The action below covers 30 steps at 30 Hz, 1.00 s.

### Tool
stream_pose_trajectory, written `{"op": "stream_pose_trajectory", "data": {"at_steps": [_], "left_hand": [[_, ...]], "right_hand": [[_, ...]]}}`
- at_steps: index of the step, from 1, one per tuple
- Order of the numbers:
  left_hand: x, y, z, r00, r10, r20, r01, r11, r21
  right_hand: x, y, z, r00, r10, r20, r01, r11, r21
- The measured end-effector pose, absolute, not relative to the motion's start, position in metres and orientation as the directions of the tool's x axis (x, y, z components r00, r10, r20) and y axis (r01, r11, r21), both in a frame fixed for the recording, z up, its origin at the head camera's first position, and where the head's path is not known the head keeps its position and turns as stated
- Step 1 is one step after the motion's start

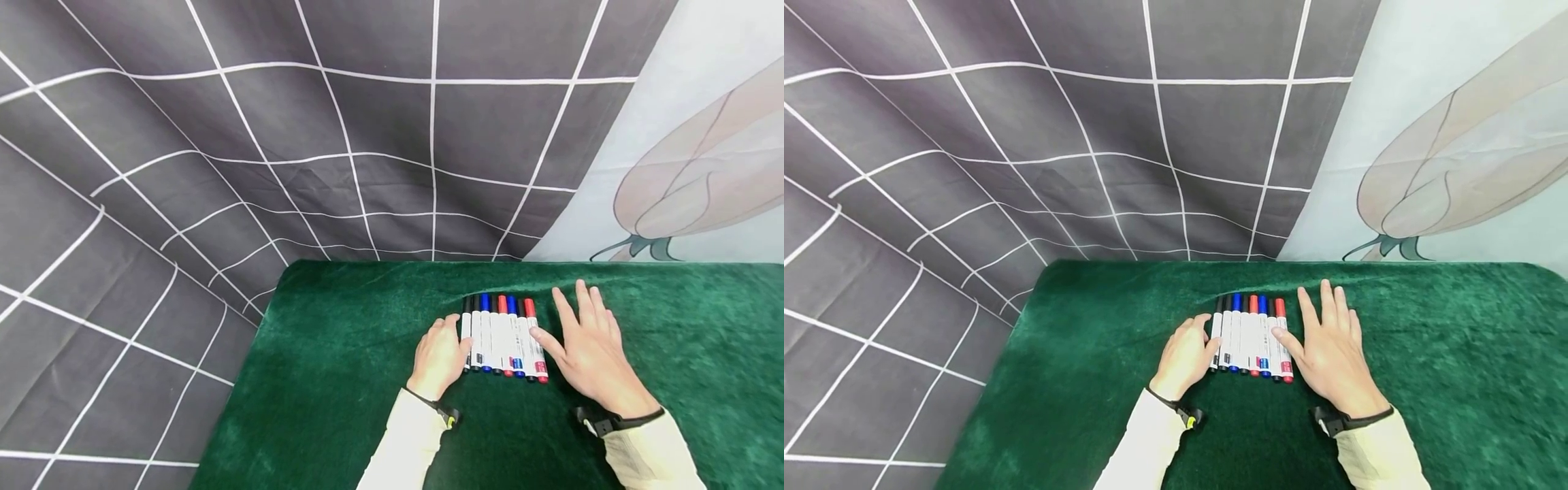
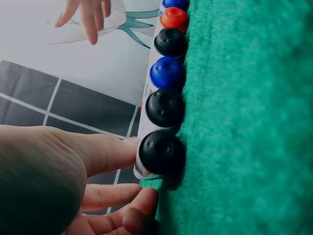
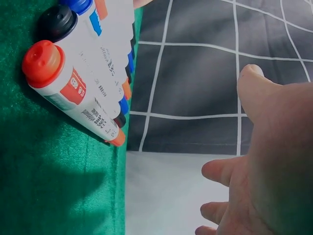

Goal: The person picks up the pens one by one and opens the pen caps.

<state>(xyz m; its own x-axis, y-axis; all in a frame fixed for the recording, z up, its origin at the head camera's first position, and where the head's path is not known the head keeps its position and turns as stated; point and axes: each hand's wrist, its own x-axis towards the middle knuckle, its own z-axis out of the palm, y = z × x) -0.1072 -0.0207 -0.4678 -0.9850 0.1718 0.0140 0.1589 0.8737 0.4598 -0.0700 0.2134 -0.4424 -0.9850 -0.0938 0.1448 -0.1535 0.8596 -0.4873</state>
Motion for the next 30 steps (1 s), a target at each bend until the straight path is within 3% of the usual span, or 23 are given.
{"op": "stream_pose_trajectory", "data": {"at_steps": [13,30], "left_hand": [[-0.107,-0.019,-0.47,-0.99,0.064,0.124,0.121,0.836,0.535],[-0.101,-0.025,-0.448,-0.974,0.088,0.208,0.187,0.834,0.519]], "right_hand": [[-0.072,0.213,-0.441,-0.982,-0.102,0.157,-0.166,0.86,-0.482],[-0.069,0.212,-0.44,-0.979,-0.111,0.17,-0.182,0.856,-0.485]]}}
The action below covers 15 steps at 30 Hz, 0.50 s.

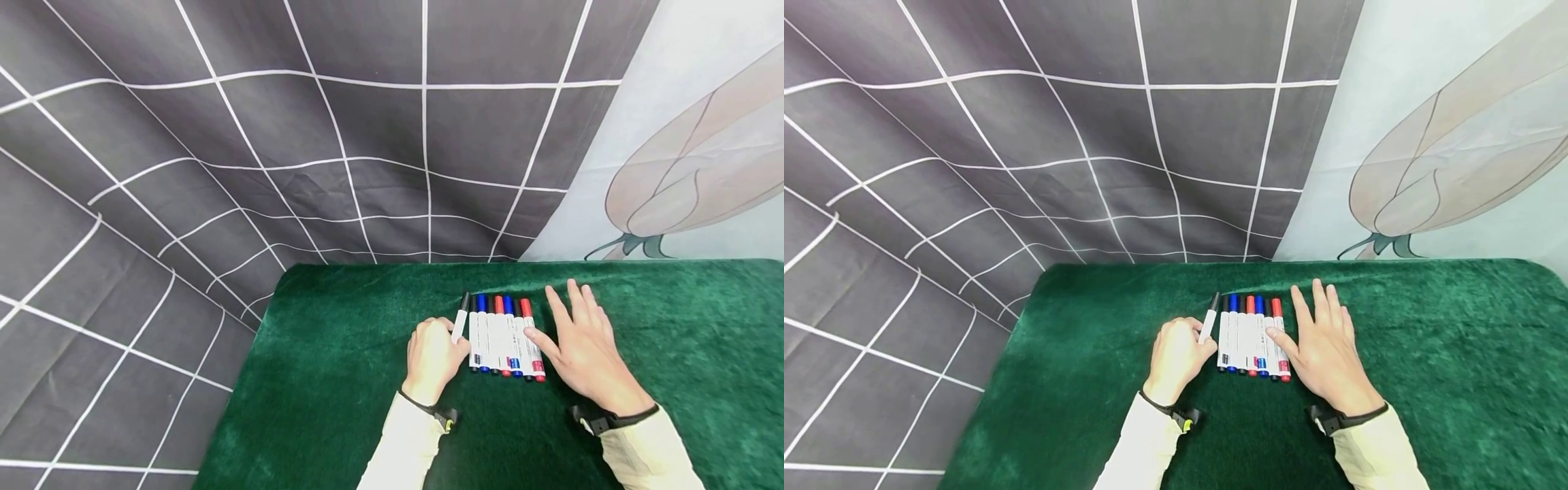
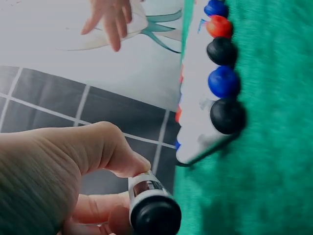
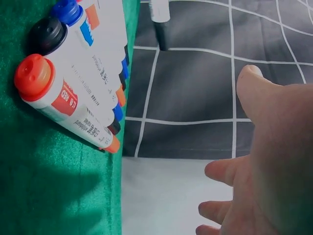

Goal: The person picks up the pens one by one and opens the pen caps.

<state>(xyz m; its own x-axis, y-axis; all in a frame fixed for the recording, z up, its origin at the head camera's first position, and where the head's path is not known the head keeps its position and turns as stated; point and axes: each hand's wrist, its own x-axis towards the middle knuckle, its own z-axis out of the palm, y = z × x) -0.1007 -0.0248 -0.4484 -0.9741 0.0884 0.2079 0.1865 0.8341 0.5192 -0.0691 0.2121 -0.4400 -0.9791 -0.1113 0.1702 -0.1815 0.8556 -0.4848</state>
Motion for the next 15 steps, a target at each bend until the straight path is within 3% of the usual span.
{"op": "stream_pose_trajectory", "data": {"at_steps": [10,15], "left_hand": [[-0.093,-0.027,-0.431,-0.941,0.167,0.294,0.283,0.864,0.416],[-0.091,-0.027,-0.426,-0.922,0.212,0.323,0.328,0.872,0.363]], "right_hand": [[-0.07,0.206,-0.434,-0.967,-0.138,0.213,-0.23,0.834,-0.501],[-0.071,0.2,-0.426,-0.98,-0.155,0.125,-0.198,0.812,-0.549]]}}
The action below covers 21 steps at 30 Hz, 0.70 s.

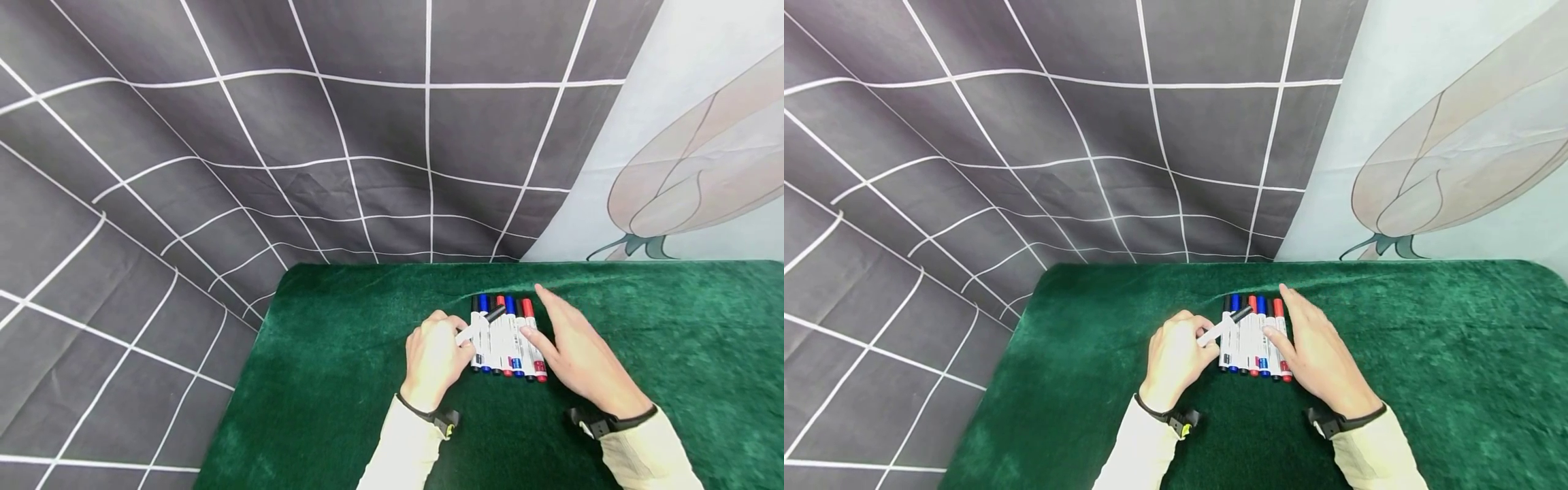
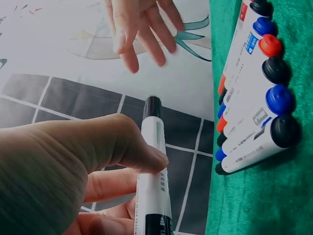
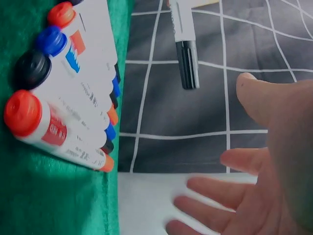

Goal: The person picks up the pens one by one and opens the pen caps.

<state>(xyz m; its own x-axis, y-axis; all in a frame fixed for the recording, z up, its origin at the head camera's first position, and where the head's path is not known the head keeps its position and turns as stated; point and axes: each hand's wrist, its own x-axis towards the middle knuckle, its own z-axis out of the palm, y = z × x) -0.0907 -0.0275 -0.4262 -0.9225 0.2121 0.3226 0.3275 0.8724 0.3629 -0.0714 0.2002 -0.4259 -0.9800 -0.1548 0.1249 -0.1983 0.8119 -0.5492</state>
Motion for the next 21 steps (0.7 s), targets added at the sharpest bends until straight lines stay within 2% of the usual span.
{"op": "stream_pose_trajectory", "data": {"at_steps": [4,11,21], "left_hand": [[-0.0905,-0.0267,-0.4228,-0.909,0.252,0.332,0.364,0.866,0.342],[-0.0885,-0.0256,-0.4209,-0.883,0.313,0.35,0.421,0.857,0.296],[-0.0864,-0.0287,-0.4193,-0.859,0.358,0.366,0.461,0.853,0.247]], "right_hand": [[-0.0721,0.196,-0.4211,-0.982,-0.179,0.064,-0.182,0.789,-0.586],[-0.071,0.1948,-0.4226,-0.973,-0.21,0.096,-0.224,0.749,-0.623],[-0.0687,0.1904,-0.4245,-0.965,-0.255,0.061,-0.228,0.705,-0.672]]}}
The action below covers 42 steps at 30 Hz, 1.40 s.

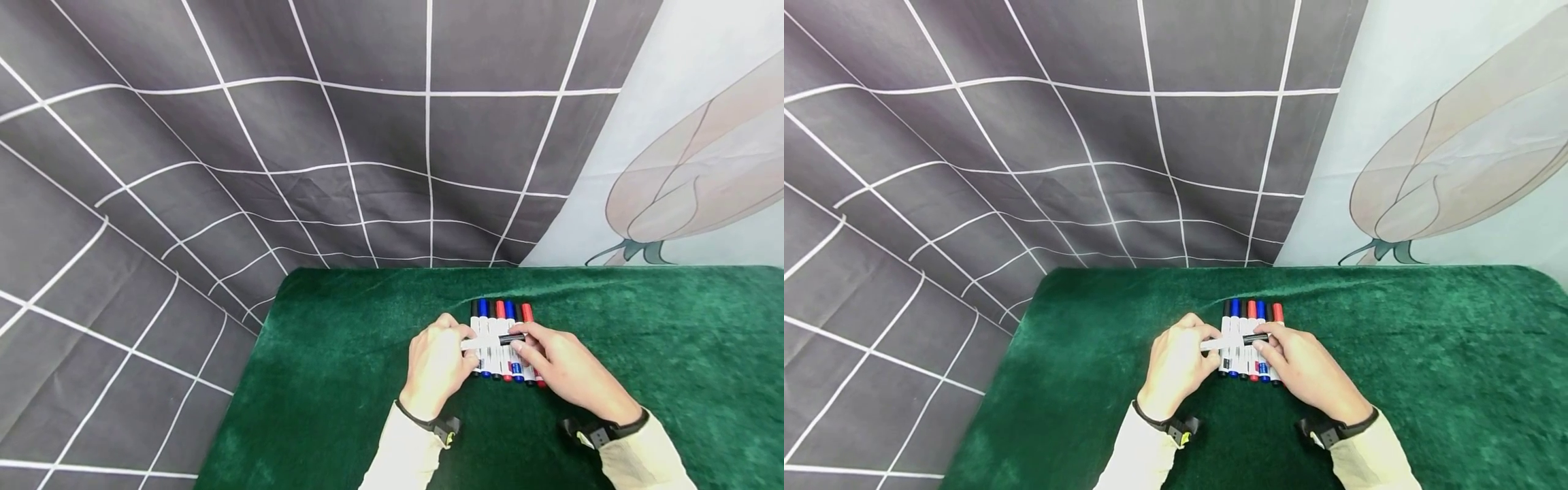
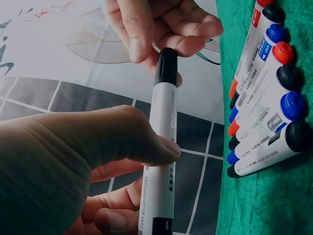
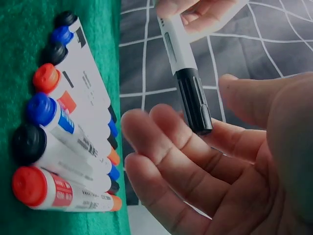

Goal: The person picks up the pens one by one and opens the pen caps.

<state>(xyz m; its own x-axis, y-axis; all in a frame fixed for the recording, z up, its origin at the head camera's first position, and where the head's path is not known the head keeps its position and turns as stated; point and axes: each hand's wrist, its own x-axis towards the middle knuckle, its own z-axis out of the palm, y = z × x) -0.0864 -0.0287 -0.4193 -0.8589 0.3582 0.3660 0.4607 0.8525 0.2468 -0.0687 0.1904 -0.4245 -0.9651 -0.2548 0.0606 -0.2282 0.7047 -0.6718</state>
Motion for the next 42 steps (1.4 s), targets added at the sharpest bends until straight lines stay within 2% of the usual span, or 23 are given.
{"op": "stream_pose_trajectory", "data": {"at_steps": [10,17,22,28,34,42], "left_hand": [[-0.0866,-0.0315,-0.4193,-0.843,0.38,0.381,0.488,0.838,0.246],[-0.0894,-0.0316,-0.421,-0.758,0.476,0.446,0.599,0.779,0.187],[-0.0919,-0.0302,-0.4195,-0.694,0.577,0.431,0.688,0.707,0.163],[-0.095,-0.0288,-0.4216,-0.652,0.613,0.446,0.738,0.647,0.192],[-0.0959,-0.0293,-0.4244,-0.599,0.623,0.503,0.771,0.618,0.152],[-0.0952,-0.0307,-0.4238,-0.576,0.652,0.493,0.791,0.596,0.137]], "right_hand": [[-0.0686,0.1879,-0.4282,-0.942,-0.326,0.079,-0.275,0.614,-0.739],[-0.0669,0.1861,-0.4279,-0.953,-0.293,0.076,-0.25,0.617,-0.746],[-0.0673,0.1863,-0.4275,-0.949,-0.305,0.075,-0.251,0.594,-0.764],[-0.0678,0.19,-0.4254,-0.947,-0.318,0.04,-0.227,0.577,-0.785],[-0.0678,0.1917,-0.4228,-0.94,-0.341,0.029,-0.218,0.529,-0.82],[-0.0663,0.1901,-0.4219,-0.943,-0.331,0.017,-0.196,0.514,-0.835]]}}
